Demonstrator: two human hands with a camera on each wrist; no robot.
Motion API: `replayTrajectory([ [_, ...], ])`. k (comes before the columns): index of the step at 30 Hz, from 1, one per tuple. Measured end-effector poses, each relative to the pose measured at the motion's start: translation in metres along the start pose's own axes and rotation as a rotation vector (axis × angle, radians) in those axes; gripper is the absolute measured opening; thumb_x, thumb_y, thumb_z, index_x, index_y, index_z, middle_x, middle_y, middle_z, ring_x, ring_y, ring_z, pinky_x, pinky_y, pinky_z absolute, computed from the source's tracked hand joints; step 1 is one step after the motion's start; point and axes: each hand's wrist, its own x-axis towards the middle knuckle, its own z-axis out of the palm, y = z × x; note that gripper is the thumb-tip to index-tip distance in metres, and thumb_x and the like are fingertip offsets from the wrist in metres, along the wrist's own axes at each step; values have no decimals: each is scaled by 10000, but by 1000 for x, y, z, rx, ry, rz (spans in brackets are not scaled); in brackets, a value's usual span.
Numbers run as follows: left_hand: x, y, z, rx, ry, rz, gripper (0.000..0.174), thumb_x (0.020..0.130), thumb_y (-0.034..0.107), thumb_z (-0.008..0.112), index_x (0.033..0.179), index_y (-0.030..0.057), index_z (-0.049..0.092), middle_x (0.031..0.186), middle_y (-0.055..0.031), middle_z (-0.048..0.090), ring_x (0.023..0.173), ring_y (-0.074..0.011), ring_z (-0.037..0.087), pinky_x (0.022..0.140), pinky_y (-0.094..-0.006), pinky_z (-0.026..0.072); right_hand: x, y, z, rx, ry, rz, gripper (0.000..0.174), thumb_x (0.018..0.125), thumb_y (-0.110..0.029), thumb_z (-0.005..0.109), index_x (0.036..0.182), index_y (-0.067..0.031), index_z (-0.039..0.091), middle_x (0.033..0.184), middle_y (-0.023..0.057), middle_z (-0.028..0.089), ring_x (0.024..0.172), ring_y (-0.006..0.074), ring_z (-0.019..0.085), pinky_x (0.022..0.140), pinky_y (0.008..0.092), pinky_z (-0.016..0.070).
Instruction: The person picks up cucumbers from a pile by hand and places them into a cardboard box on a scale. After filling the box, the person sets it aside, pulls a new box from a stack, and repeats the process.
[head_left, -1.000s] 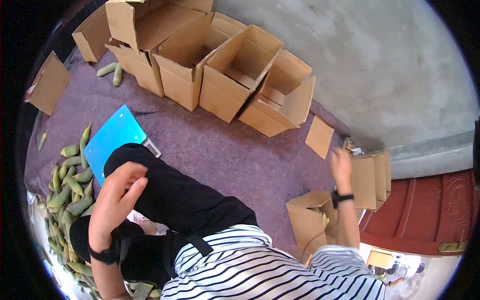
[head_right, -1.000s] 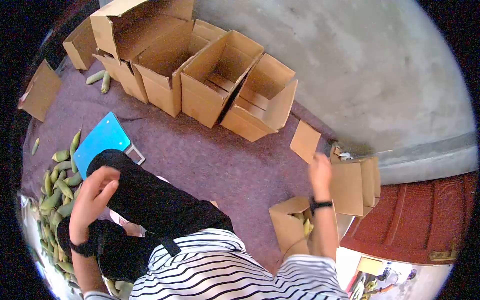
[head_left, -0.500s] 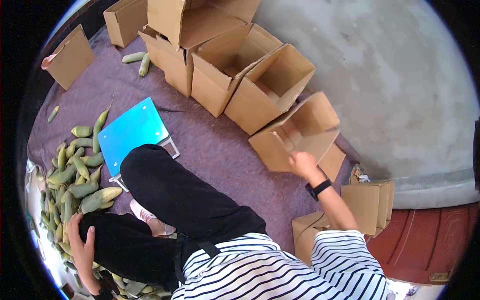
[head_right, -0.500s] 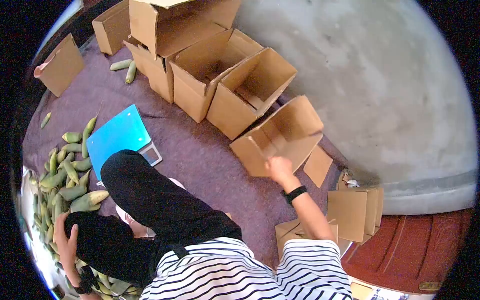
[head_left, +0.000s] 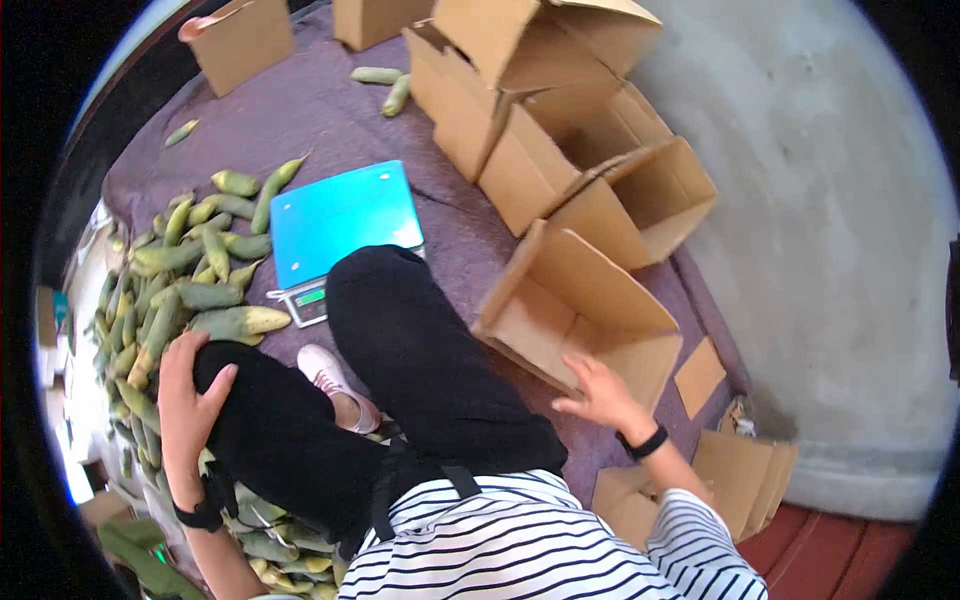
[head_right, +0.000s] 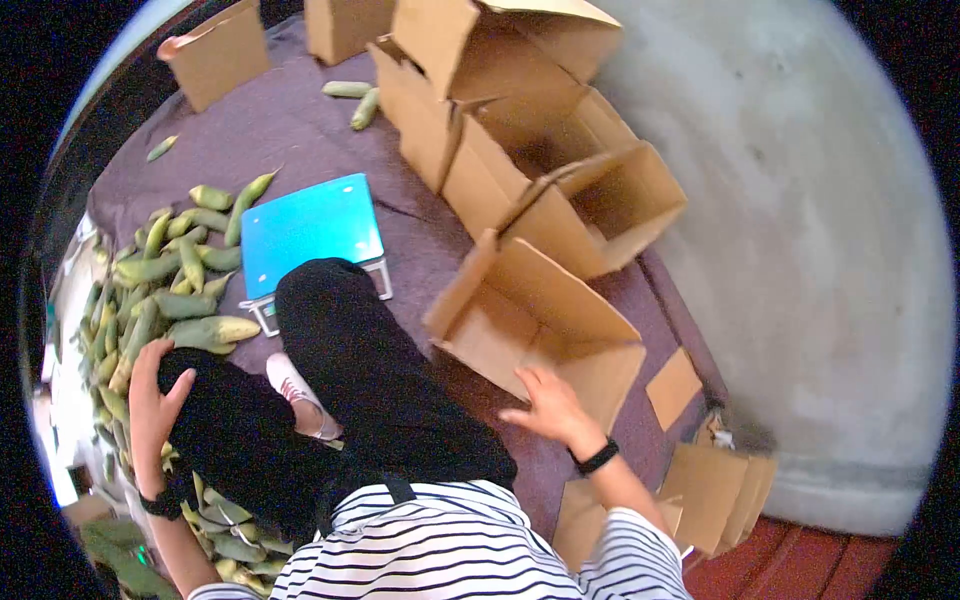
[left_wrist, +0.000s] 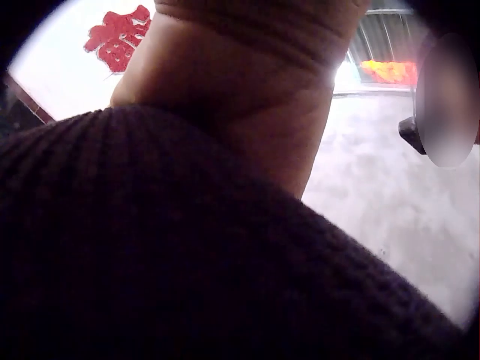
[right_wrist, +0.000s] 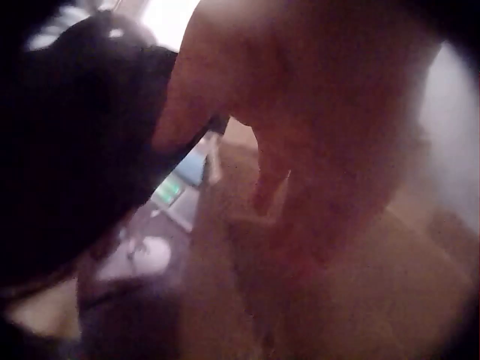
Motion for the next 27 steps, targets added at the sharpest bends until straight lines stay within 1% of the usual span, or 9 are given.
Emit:
replayTrajectory([
  [2, 0, 1, -2, -3, -5, 20, 435, 726, 160, 710, 1102, 18, 547, 1114, -163, 566, 1057, -340, 536, 919, -369, 419, -14, 6, 20, -3, -160, 167, 371, 833, -274, 625, 1142, -79, 562, 993, 181, 638, 947, 350, 606, 792, 434, 499],
  [3, 0, 1, -2, -3, -1, 23, 438, 722, 180, 716, 1094, 18, 550, 1110, -163, 567, 1055, -347, 531, 922, -379, 416, -15, 8, 27, 0, -166, 143, 371, 833, -274, 625, 1142, -79, 562, 993, 181, 638, 947, 350, 606, 792, 434, 499],
  [5, 0, 0, -3, 18, 12, 27, 442, 720, 189, 718, 1091, 18, 550, 1110, -164, 566, 1057, -348, 527, 923, -383, 414, -10, 13, 37, -61, -12, 120, 240, 810, -223, 651, 984, -61, 616, 864, 170, 638, 801, 368, 613, 677, 434, 501],
  [10, -1, 7, -8, 16, -1, 41, 443, 714, 211, 723, 1071, 15, 547, 1087, -169, 561, 1042, -357, 520, 916, -399, 412, 30, -29, -22, 24, 143, 95, 201, 817, -233, 654, 907, -54, 632, 813, 184, 635, 726, 349, 624, 602, 429, 491],
  [13, -3, 9, -9, 23, 29, 52, 441, 714, 218, 723, 1062, 12, 549, 1073, -168, 561, 1032, -357, 521, 909, -402, 416, 60, -77, -59, 110, 228, -3, 216, 829, -223, 652, 895, -21, 621, 813, 183, 636, 727, 355, 621, 608, 430, 489],
  [17, -4, 7, -9, 29, 15, 62, 450, 712, 228, 726, 1067, 10, 555, 1070, -166, 563, 1029, -348, 526, 901, -399, 421, 129, -107, -72, 92, 388, -336, 195, 851, -189, 625, 876, 3, 608, 820, 167, 636, 737, 341, 619, 628, 417, 497],
  [22, -5, 8, -15, -35, -42, -15, 476, 702, 228, 727, 1095, 24, 552, 1127, -162, 558, 1092, -338, 516, 952, -390, 405, 229, -157, -83, -33, 368, -573, 166, 856, -228, 589, 830, -65, 568, 738, 124, 601, 723, 317, 620, 610, 415, 497],
  [23, -5, 5, -12, -27, 27, 53, 466, 701, 258, 740, 1063, 18, 572, 1058, -153, 573, 1018, -337, 538, 894, -392, 428, 250, -166, -79, -52, 335, -612, 187, 855, -242, 586, 814, -62, 555, 727, 126, 595, 720, 325, 620, 610, 418, 499],
  [27, -5, 2, -14, -93, 23, 3, 466, 699, 262, 744, 1058, 20, 574, 1048, -155, 576, 1014, -339, 543, 896, -391, 427, 320, -203, -59, -34, 279, -695, 184, 842, -242, 599, 831, -61, 568, 754, 142, 617, 744, 337, 628, 650, 436, 502],
])
